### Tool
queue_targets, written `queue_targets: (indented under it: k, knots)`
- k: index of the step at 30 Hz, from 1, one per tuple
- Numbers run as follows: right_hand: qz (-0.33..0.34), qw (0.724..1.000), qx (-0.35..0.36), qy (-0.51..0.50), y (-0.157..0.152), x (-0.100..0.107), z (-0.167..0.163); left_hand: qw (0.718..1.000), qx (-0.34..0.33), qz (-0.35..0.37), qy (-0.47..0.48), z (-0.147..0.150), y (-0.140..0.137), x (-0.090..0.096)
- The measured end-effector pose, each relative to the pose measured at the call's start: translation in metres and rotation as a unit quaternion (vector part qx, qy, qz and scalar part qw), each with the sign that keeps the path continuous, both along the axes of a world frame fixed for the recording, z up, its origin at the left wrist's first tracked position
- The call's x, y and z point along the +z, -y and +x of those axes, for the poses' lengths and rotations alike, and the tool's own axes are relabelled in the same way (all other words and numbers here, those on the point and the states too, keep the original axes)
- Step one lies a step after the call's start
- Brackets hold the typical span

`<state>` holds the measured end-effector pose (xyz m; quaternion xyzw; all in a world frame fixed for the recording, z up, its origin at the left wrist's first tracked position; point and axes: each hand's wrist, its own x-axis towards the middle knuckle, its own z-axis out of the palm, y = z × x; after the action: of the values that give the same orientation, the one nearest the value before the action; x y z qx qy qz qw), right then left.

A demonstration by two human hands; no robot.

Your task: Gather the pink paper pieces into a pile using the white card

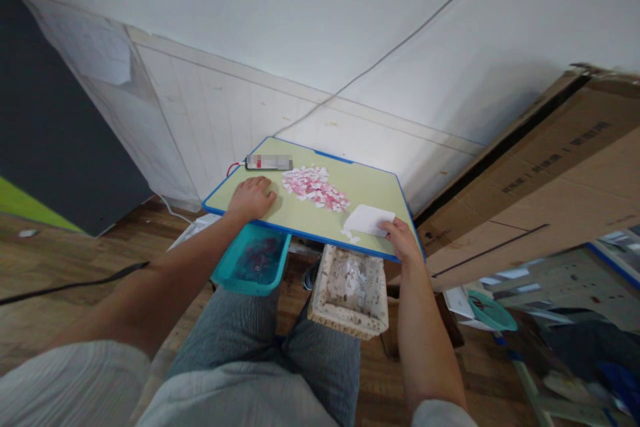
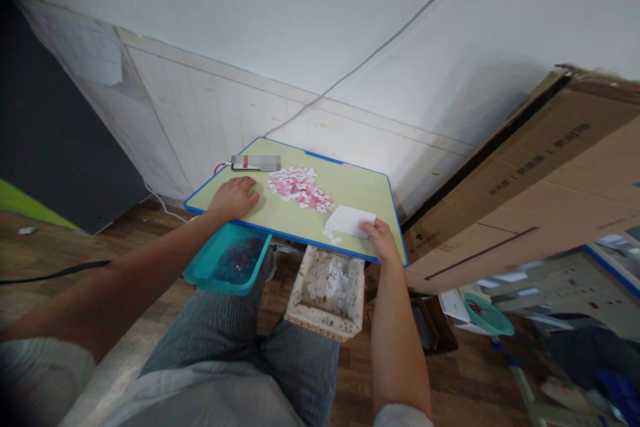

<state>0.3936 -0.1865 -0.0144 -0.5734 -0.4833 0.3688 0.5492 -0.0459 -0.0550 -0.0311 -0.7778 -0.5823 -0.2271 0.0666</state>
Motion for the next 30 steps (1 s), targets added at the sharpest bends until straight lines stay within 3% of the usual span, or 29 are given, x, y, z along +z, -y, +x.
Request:
queue_targets:
  k: [17, 30]
  knots:
    - [0.071, 0.987, -0.143, -0.019, -0.002, -0.023, 0.010, 1.000, -0.008, 0.014, 0.008, 0.001, 0.002, 0.001]
    - [0.039, 0.992, -0.112, 0.044, 0.001, -0.014, 0.004, 1.000, -0.002, -0.005, 0.011, 0.003, 0.006, 0.007]
